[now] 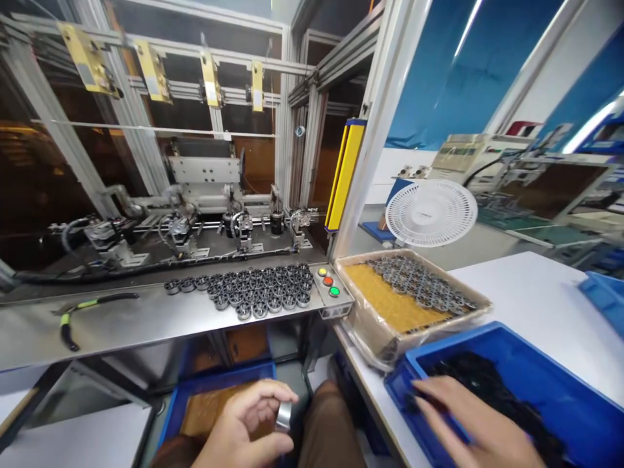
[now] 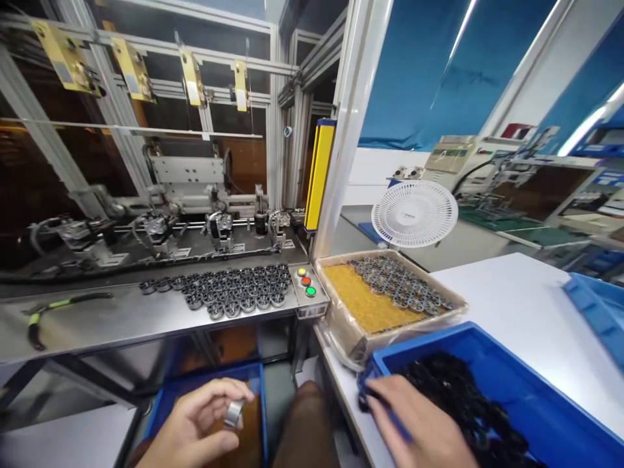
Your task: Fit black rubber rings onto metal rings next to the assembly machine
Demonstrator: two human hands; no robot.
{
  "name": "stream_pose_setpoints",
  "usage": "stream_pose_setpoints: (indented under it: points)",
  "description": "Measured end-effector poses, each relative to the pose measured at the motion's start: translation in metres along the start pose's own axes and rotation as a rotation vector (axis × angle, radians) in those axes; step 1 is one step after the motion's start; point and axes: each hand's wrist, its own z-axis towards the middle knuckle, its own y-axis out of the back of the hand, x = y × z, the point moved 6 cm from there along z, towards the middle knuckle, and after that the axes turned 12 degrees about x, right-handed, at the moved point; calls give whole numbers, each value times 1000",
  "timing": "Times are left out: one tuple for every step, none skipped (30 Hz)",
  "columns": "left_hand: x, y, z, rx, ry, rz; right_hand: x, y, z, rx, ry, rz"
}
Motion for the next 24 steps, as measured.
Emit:
stream_pose_setpoints:
  points:
    - [-3,-2,-5,-4,15,-6,33,-2,19,-29,120,3]
    - [-6,-5,-8,4,26,-8,60,-8,34,-16,198,72]
    - [-9,-8,-11,22,29,-7,81,-16,46,29,248,210]
    - [-11,-12,-12,41,25,-1,95,-25,53,85,258,330]
    - [-14,-15,-13,57,10,13,107,-33,56,124,281,411]
    - [-16,-17,-14,70,-9,29,115,-40,55,153,295,469]
    - [-16,-20,-15,83,-25,33,120,-44,52,167,305,497]
    - [-15,-23,-15,100,-30,20,123,-47,48,170,311,506]
    - [-14,-26,-15,116,-34,-9,123,-48,45,167,303,518]
    - [-12,-30,-15,130,-39,-50,123,-48,42,160,292,536]
    - [-10,-33,-14,140,-46,-97,122,-47,40,156,280,556]
    - [-8,-37,-13,155,-53,-142,122,-46,39,154,272,575]
    - [-6,-41,-12,167,-52,-180,123,-45,39,152,274,589]
    - [-4,-45,-10,174,-48,-208,123,-43,39,148,279,595]
    - [-2,-47,-8,177,-39,-224,124,-42,40,136,288,591]
    - [0,-49,-6,176,-27,-232,124,-41,41,127,290,579]
    - [2,-51,-4,174,-21,-235,123,-40,41,115,287,567]
    - [4,-52,-2,170,-21,-234,122,-39,41,103,285,554]
    - [5,-52,0,165,-25,-230,122,-38,41,96,284,540]
    - [5,-52,1,164,-32,-227,121,-38,41,91,291,532]
    - [5,-51,2,164,-38,-224,121,-37,41,90,296,530]
    - [4,-51,3,160,-48,-220,120,-37,41,88,296,535]
    - [4,-50,3,154,-56,-210,120,-36,41,83,300,543]
    - [2,-48,3,145,-67,-200,119,-37,41,91,298,555]
